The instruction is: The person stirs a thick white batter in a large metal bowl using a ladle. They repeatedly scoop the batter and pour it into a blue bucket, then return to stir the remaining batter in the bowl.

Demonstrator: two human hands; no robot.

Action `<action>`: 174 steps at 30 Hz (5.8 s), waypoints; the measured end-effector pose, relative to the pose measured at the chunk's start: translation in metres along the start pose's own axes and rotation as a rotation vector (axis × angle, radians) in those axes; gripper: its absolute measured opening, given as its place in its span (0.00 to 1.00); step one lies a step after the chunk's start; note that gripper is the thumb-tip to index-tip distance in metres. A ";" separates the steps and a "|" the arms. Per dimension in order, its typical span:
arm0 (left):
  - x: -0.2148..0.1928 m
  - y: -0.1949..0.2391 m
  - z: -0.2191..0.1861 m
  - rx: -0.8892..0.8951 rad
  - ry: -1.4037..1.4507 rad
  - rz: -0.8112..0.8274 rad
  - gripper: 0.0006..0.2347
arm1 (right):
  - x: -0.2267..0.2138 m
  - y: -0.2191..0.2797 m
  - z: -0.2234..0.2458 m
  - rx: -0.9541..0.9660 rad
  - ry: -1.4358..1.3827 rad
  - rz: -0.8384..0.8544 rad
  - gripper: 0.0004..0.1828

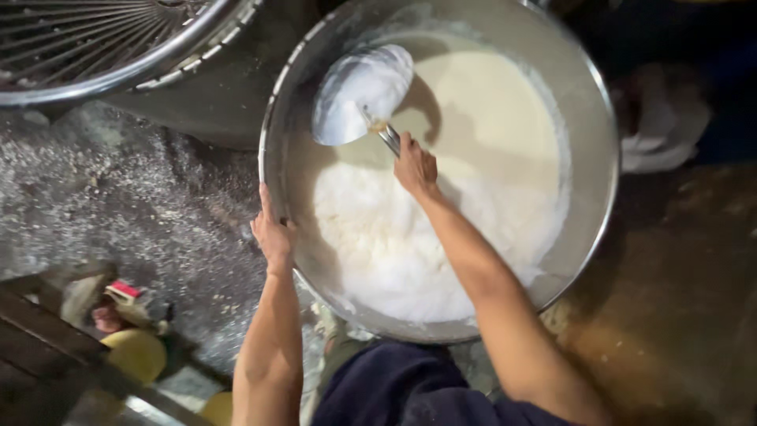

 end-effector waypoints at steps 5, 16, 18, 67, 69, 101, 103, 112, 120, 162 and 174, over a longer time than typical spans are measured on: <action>-0.008 -0.002 -0.007 0.055 0.008 0.001 0.40 | 0.054 -0.027 -0.031 -0.044 0.131 0.110 0.12; -0.016 -0.005 -0.012 0.031 -0.052 0.024 0.41 | 0.102 -0.049 -0.072 0.179 0.301 -0.096 0.06; -0.017 -0.004 -0.012 0.020 -0.056 0.040 0.41 | 0.106 -0.052 -0.081 0.232 0.392 -0.099 0.05; -0.001 -0.012 -0.008 0.018 0.179 0.069 0.41 | -0.023 0.266 -0.132 1.792 -0.743 -0.352 0.16; 0.000 -0.010 -0.003 0.015 0.173 0.069 0.41 | -0.015 0.268 -0.124 1.790 -0.745 -0.326 0.15; -0.003 -0.005 0.002 0.044 0.143 0.067 0.37 | 0.127 -0.014 -0.055 0.824 -0.368 -0.070 0.26; -0.002 -0.006 0.003 0.064 0.305 0.017 0.32 | 0.133 -0.028 -0.039 0.633 -0.203 -0.036 0.28; -0.004 -0.012 0.005 -0.034 -0.042 0.083 0.46 | 0.121 0.000 0.069 0.652 -0.259 0.203 0.16; 0.006 -0.014 0.011 -0.011 0.140 0.033 0.46 | 0.104 0.061 0.091 0.641 -0.189 0.149 0.14; 0.028 -0.018 0.002 0.001 0.127 0.122 0.48 | -0.261 0.360 -0.128 0.613 0.503 0.429 0.20; 0.003 -0.010 -0.009 0.020 -0.072 0.101 0.44 | -0.505 0.358 -0.050 0.716 0.857 0.529 0.07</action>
Point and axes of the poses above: each hand's wrist, its own y-axis away from the middle knuckle, its own x-axis out of the palm, z = x × y, the point moved 3 cm from there along -y, towards the middle knuckle, and after that the axes turned 10 degrees about -z, right-handed, at the moved point
